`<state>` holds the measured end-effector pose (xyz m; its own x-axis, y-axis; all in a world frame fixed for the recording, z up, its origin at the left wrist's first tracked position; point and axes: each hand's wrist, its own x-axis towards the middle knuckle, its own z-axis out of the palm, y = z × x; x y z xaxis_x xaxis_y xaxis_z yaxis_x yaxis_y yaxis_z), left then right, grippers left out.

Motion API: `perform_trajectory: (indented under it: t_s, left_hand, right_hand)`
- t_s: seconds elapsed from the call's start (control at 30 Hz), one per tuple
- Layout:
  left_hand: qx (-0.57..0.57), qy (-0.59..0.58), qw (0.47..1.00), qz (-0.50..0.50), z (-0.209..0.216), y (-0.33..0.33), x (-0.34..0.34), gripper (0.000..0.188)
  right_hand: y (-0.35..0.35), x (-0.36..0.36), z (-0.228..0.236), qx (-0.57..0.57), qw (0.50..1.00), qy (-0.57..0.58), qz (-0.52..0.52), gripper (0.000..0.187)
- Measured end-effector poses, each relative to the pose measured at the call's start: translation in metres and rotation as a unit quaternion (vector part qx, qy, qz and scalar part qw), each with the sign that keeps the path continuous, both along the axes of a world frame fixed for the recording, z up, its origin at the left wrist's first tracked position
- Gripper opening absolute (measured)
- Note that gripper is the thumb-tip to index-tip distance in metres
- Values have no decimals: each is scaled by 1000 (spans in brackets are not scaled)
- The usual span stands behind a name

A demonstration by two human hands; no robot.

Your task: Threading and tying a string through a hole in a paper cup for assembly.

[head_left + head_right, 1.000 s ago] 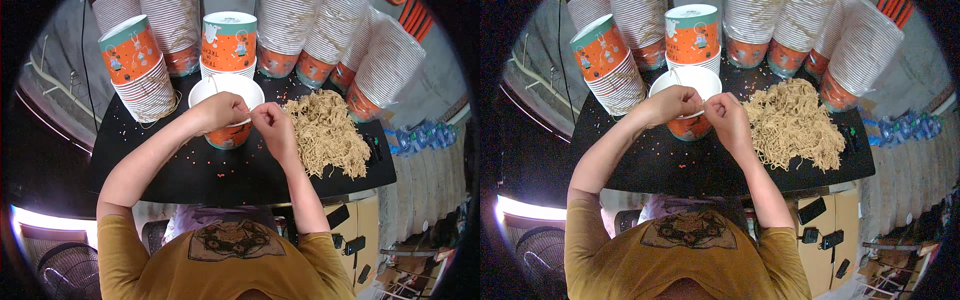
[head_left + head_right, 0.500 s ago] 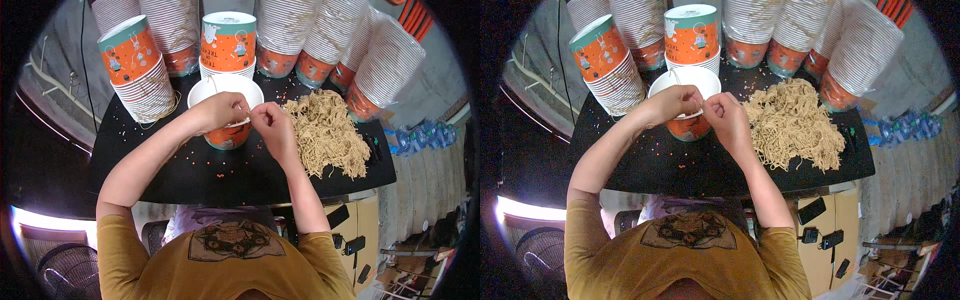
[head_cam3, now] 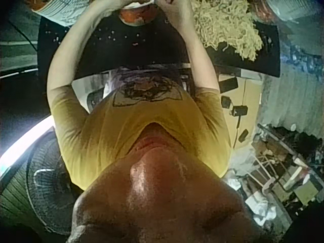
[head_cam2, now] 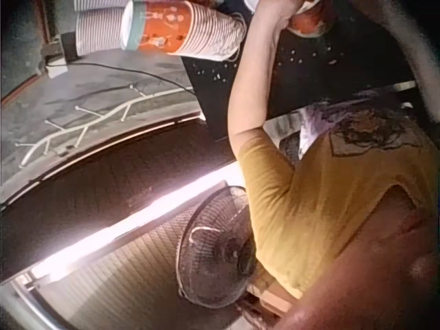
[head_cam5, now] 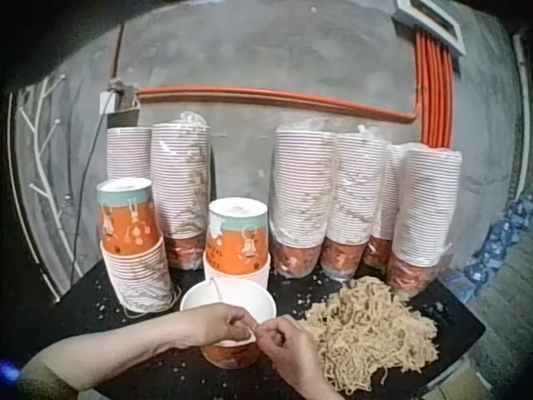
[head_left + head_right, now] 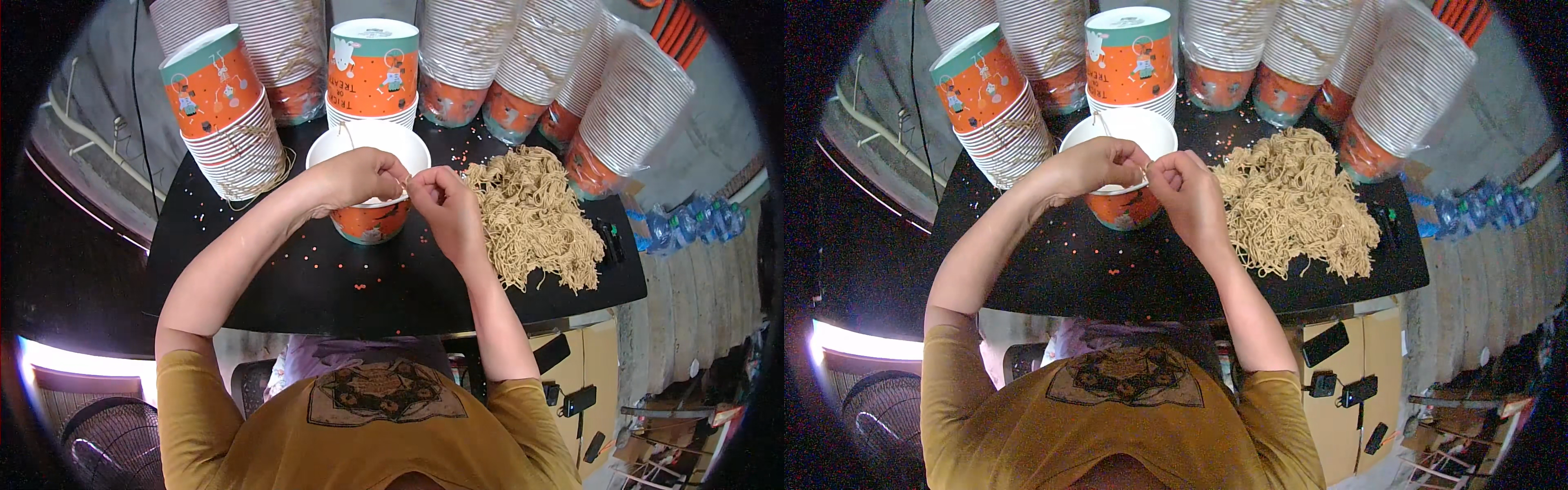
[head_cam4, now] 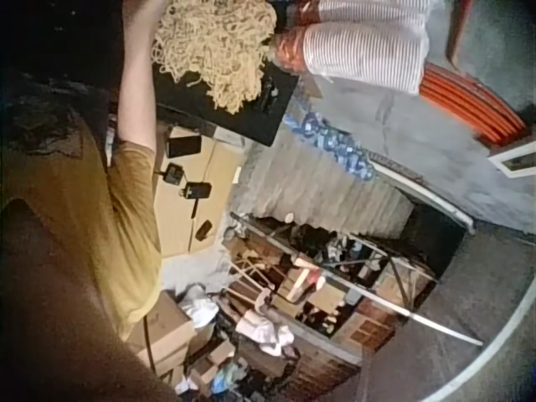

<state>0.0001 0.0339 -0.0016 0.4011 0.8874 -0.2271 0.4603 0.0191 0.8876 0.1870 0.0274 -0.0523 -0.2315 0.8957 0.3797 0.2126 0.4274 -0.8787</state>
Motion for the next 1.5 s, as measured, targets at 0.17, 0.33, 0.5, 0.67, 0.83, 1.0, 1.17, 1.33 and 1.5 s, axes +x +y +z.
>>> perform_trajectory:
  t_s: [0.17,0.33,0.5,0.67,0.83,1.0,1.17,1.33,1.5]
  left_hand:
    - [65,19,998,-16,-7,2,-2,11]
    - [284,164,944,19,-5,-9,5,11]
    - [304,144,940,59,-5,-19,11,12]
    - [238,78,965,73,-7,-22,11,13]
    - [211,61,973,75,-4,-23,11,16]
    - [233,31,969,72,-5,-24,13,13]
    - [187,-24,980,71,-9,-21,11,17]
    - [166,-40,983,61,-8,-21,10,20]
    - [180,-36,980,71,-6,-24,12,21]
  right_hand:
    - [-1,0,2,4,1000,-4,2,10]
    - [0,1,0,1,1000,-6,1,11]
    - [0,1,0,-3,1000,4,7,10]
    - [1,0,-1,0,1000,1,7,10]
    - [2,1,-1,-1,1000,4,12,9]
    - [1,2,-1,6,1000,-6,6,9]
    - [1,0,-1,19,1000,-14,-6,9]
    - [-4,-1,0,20,999,-18,-23,8]
    - [-3,-3,-2,22,1000,-4,-19,8]
